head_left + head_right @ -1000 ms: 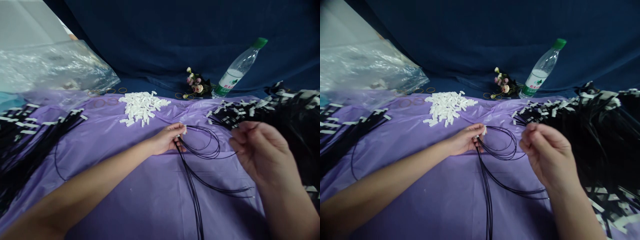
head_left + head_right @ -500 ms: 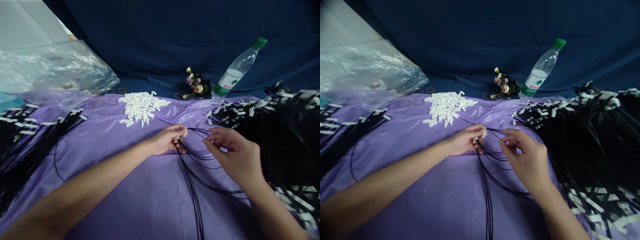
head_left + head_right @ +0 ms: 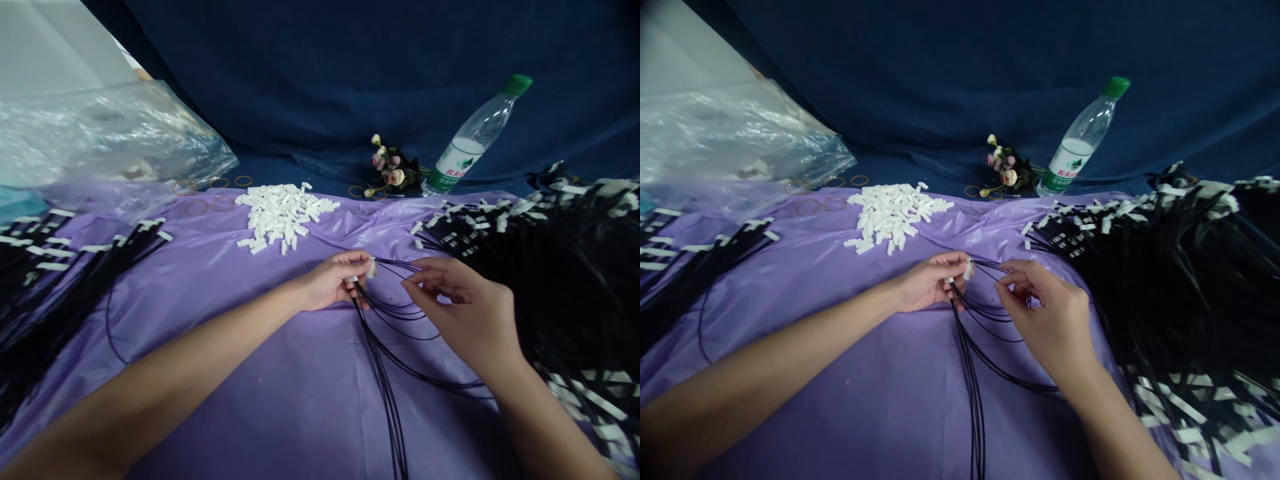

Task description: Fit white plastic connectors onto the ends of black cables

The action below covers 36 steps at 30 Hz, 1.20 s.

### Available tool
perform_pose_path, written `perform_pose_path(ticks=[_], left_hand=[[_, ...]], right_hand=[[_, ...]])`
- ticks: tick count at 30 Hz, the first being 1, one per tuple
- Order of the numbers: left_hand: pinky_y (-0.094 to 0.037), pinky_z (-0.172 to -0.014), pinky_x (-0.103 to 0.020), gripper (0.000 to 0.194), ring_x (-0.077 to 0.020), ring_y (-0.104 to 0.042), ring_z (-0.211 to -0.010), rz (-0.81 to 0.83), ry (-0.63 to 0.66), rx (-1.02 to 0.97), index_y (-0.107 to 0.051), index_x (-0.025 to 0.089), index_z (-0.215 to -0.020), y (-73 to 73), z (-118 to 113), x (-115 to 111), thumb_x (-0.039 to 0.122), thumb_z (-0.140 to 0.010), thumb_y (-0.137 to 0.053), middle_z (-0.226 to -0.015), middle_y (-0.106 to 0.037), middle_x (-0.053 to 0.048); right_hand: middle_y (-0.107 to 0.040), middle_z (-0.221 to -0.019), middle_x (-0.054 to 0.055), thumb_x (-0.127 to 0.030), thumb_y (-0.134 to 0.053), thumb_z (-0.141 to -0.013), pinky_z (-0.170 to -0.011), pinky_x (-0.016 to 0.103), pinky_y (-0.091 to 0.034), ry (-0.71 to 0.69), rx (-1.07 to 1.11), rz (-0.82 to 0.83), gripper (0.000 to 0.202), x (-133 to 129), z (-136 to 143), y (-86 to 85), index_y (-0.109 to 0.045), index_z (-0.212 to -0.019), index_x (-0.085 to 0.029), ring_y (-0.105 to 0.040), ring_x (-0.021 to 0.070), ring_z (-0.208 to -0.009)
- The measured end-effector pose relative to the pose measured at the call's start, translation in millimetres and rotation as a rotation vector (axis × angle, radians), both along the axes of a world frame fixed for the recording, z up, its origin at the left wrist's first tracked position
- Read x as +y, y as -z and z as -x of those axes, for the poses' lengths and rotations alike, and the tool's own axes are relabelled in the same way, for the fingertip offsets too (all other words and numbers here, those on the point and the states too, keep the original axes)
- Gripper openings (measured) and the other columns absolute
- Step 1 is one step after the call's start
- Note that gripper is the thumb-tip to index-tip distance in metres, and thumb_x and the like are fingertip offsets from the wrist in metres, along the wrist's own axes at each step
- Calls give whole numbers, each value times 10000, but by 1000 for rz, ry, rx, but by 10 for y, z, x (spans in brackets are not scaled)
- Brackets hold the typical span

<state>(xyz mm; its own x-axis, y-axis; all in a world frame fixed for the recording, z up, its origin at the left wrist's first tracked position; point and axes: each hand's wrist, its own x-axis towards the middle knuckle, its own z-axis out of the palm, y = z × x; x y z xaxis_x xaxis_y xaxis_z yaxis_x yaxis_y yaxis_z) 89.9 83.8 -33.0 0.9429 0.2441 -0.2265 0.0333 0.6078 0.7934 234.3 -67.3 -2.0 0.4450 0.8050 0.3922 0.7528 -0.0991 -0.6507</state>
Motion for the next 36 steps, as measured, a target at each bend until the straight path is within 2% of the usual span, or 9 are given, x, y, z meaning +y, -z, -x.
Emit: perform_pose_path(ticks=[5,12,19,25,33,36], left_hand=[[-541,-569,-281,156,-58,-474,-502,-36,8,17,-539,172,-824,6,-5,-3,302,-821,-624,-706,-480,48],[-528,-554,-276,173,-85,-541,-584,-78,2,22,-544,186,-825,2,-6,-21,332,-811,-635,-786,-481,35],[-507,-543,-270,209,-110,-558,-582,-127,56,42,-549,196,-815,12,-14,-24,371,-788,-659,-706,-526,24],[-515,-551,-279,231,-107,-563,-582,-127,74,36,-545,191,-797,3,-13,-25,386,-780,-668,-716,-521,30],[-487,-540,-253,234,-93,-560,-580,-122,80,55,-560,184,-823,10,-24,-24,385,-775,-671,-744,-521,33],[-502,-566,-267,223,-95,-562,-574,-99,60,53,-540,185,-809,14,-22,-19,374,-790,-657,-730,-530,35]], right_hand=[[-720,-831,1,-289,-684,-798,-576,236,-532,-30,-29,-28,247,-4,-20,12,-629,-1031,-227,-664,135,-661],[-708,-800,-10,-241,-646,-830,-567,228,-506,-71,-116,-21,246,-12,30,11,-589,-1068,-216,-650,124,-644],[-707,-849,11,-184,-638,-829,-561,205,-495,-61,-272,-142,191,43,100,28,-597,-1015,-186,-585,87,-565],[-690,-787,-11,-127,-642,-814,-593,176,-486,-78,-392,-187,183,69,117,34,-588,-981,-181,-599,78,-584],[-672,-789,-6,-114,-639,-812,-637,185,-500,-96,-478,-168,184,81,125,48,-579,-974,-177,-621,95,-631],[-683,-841,24,-126,-632,-823,-698,245,-524,-119,-507,-203,207,68,85,33,-582,-1015,-186,-635,136,-711]])
